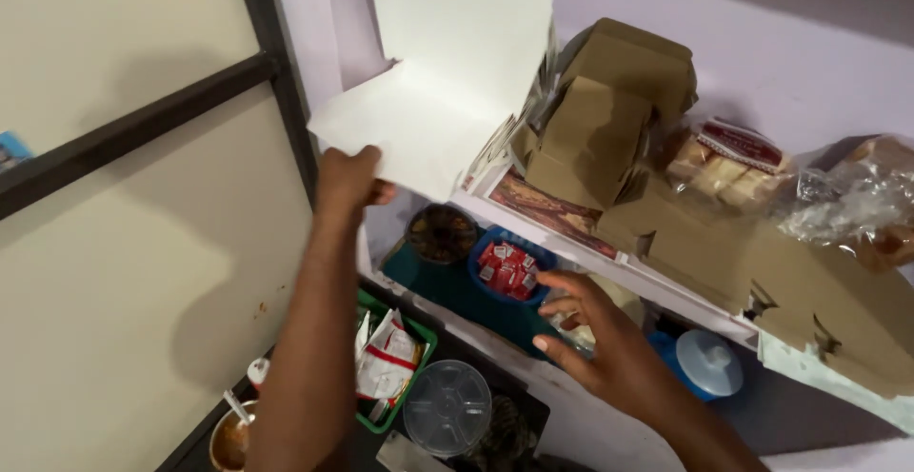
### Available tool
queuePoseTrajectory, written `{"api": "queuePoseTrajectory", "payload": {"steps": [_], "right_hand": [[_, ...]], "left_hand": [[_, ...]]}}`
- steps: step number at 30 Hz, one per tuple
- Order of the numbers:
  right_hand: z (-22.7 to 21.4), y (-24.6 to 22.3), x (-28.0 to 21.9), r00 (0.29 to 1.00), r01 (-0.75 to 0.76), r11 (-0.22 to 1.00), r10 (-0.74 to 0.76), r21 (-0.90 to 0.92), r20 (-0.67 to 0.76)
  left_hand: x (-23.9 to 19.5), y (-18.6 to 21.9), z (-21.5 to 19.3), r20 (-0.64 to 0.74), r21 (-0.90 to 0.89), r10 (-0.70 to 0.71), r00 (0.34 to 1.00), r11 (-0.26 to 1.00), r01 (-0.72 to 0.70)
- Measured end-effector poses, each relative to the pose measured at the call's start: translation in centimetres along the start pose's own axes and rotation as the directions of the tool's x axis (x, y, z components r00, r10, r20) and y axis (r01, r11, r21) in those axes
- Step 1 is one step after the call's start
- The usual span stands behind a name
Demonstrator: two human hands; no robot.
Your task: The recorder removes a pizza from the oven, then assembles a cardboard pizza box.
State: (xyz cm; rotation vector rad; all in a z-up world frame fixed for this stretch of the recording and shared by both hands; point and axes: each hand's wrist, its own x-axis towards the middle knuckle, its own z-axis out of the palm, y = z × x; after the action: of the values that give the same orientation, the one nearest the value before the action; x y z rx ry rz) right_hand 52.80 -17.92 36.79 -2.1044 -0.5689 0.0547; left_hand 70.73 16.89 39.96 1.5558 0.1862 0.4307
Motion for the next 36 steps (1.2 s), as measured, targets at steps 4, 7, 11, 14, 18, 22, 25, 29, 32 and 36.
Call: {"api": "queuePoseTrajectory", "payload": {"steps": [4, 7, 11, 14, 18, 22, 25, 29, 32, 36], "right_hand": [[0.1, 2.2, 0.4, 0.988, 0.147, 0.989, -0.146, 0.002, -0.053], [0.0, 2.6, 1.0, 0.989, 0.143, 0.99, -0.143, 0.001, -0.047], [0.6, 1.8, 2.4, 0.992, 0.125, 0.992, -0.125, 0.019, 0.006], [1.3, 1.1, 4.0, 0.98, 0.193, 0.981, -0.193, -0.003, 0.053], [1.1, -0.3, 6.5, 0.921, 0.386, 0.903, -0.388, -0.188, 0.027], [0.4, -1.7, 8.3, 0.93, 0.346, 0.91, -0.365, -0.23, -0.041], [0.9, -2.1, 10.3, 0.941, 0.287, 0.936, -0.315, -0.205, -0.121], [1.5, 1.4, 15.4, 0.913, 0.24, 0.923, -0.32, -0.301, -0.252], [2.0, 3.6, 19.0, 0.725, 0.455, 0.812, -0.576, -0.365, -0.378], [2.6, 3.8, 21.2, 0.786, 0.36, 0.902, -0.431, -0.24, -0.442]], "left_hand": [[0.7, 0.5, -2.1, 0.09, 0.118, 0.014, 0.996, 0.993, -0.025], [1.9, -0.9, -1.7, 0.11, 0.145, -0.049, 0.993, 0.989, 0.033], [5.3, -2.5, 0.9, 0.064, 0.05, -0.122, 0.991, 0.992, 0.119], [5.8, -1.2, 3.3, 0.083, 0.088, -0.101, 0.991, 0.992, 0.093], [2.7, 2.0, 3.9, -0.117, 0.332, -0.005, 0.993, 0.942, 0.044], [1.0, -1.3, 5.7, -0.277, 0.376, 0.338, 0.899, 0.899, -0.223], [1.8, -2.6, 7.7, -0.268, 0.457, 0.509, 0.818, 0.815, -0.357], [4.5, -2.7, 7.8, -0.164, 0.728, 0.418, 0.894, 0.662, -0.176], [1.2, 0.8, 6.9, -0.077, 0.828, 0.344, 0.936, 0.545, -0.132], [-3.8, 1.2, 8.1, 0.087, 0.649, 0.706, 0.703, 0.495, -0.578]]}}
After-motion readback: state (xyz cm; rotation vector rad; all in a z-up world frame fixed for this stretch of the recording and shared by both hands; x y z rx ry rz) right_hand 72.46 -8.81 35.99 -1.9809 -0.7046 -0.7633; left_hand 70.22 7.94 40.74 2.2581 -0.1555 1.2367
